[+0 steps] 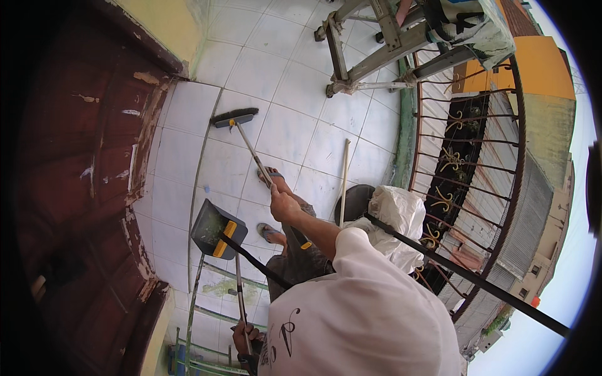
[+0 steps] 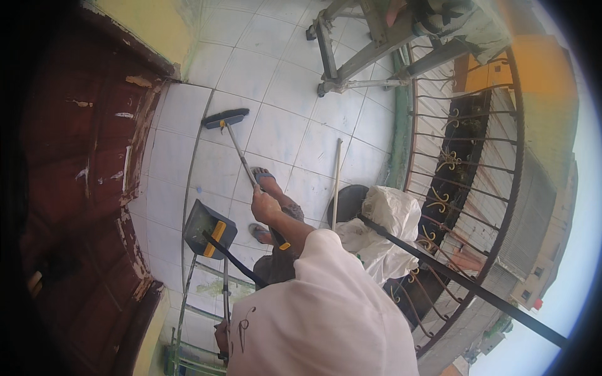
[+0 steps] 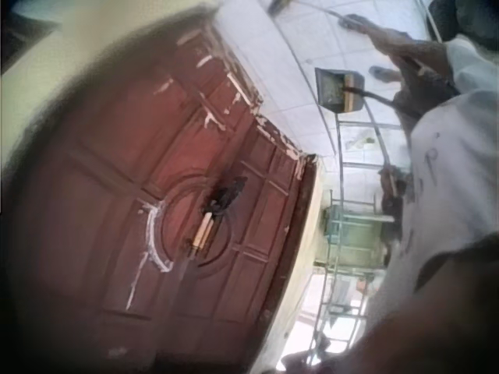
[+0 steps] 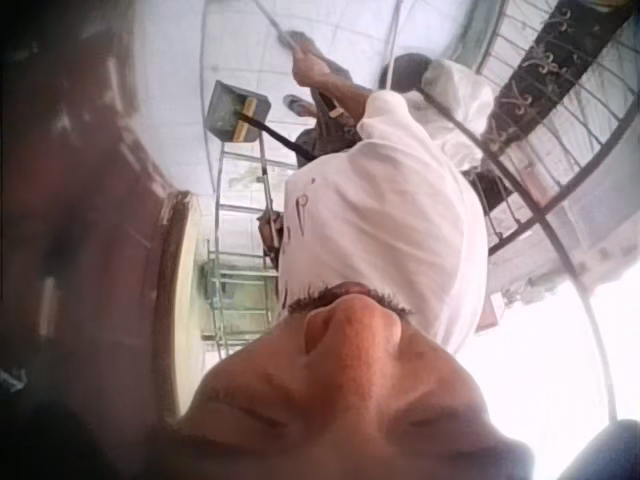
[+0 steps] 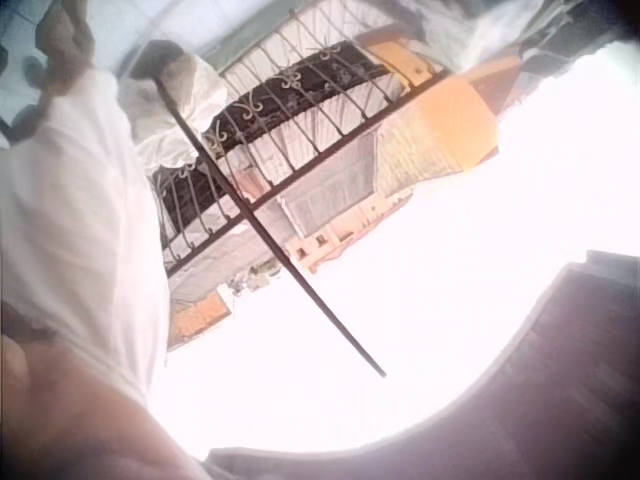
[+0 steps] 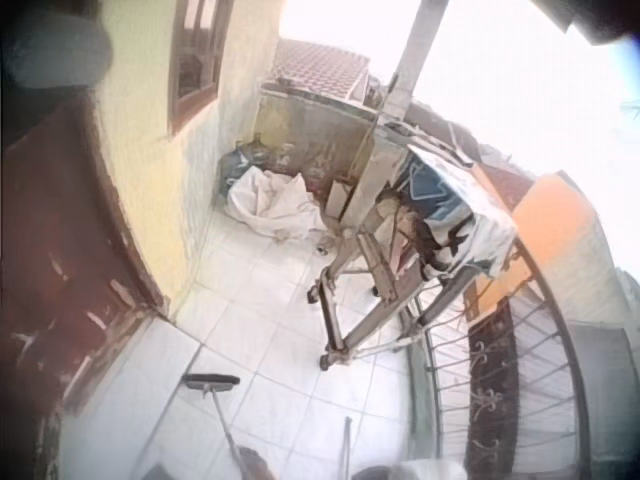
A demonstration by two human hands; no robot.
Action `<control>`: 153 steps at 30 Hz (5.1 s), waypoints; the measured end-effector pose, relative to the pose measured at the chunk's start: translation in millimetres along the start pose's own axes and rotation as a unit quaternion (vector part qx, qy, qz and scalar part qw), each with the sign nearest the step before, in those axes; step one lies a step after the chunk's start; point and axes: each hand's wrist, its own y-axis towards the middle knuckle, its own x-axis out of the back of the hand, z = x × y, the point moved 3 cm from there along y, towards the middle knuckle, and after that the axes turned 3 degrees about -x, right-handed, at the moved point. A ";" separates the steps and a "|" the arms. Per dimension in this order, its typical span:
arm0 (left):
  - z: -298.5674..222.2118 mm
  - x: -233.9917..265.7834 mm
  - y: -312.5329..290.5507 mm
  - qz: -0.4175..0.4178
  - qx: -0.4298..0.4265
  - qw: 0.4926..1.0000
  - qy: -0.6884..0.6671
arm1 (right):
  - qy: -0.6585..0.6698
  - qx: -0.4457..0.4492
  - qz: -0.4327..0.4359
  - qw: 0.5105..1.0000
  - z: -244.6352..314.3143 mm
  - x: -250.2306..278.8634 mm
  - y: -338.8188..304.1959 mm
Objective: The person sweeps green debris on a tiled balcony floor using a broom and dustpan. They briefly move a large sack and a ladder to clear the area, then continue sweeping the debris into the dustpan.
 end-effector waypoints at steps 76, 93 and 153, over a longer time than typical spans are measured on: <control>282.9 94.9 25.5 -0.052 -0.123 0.989 -0.061 | -0.247 0.179 0.114 0.945 -69.5 -38.4 -175.0; 328.0 146.2 63.0 -0.070 -0.133 0.987 -0.056 | -0.350 0.143 0.149 0.914 -102.3 -57.7 -143.0; 317.5 57.8 1.7 0.083 -0.065 0.974 -0.200 | -0.491 0.370 0.104 0.782 -10.2 -15.8 -80.3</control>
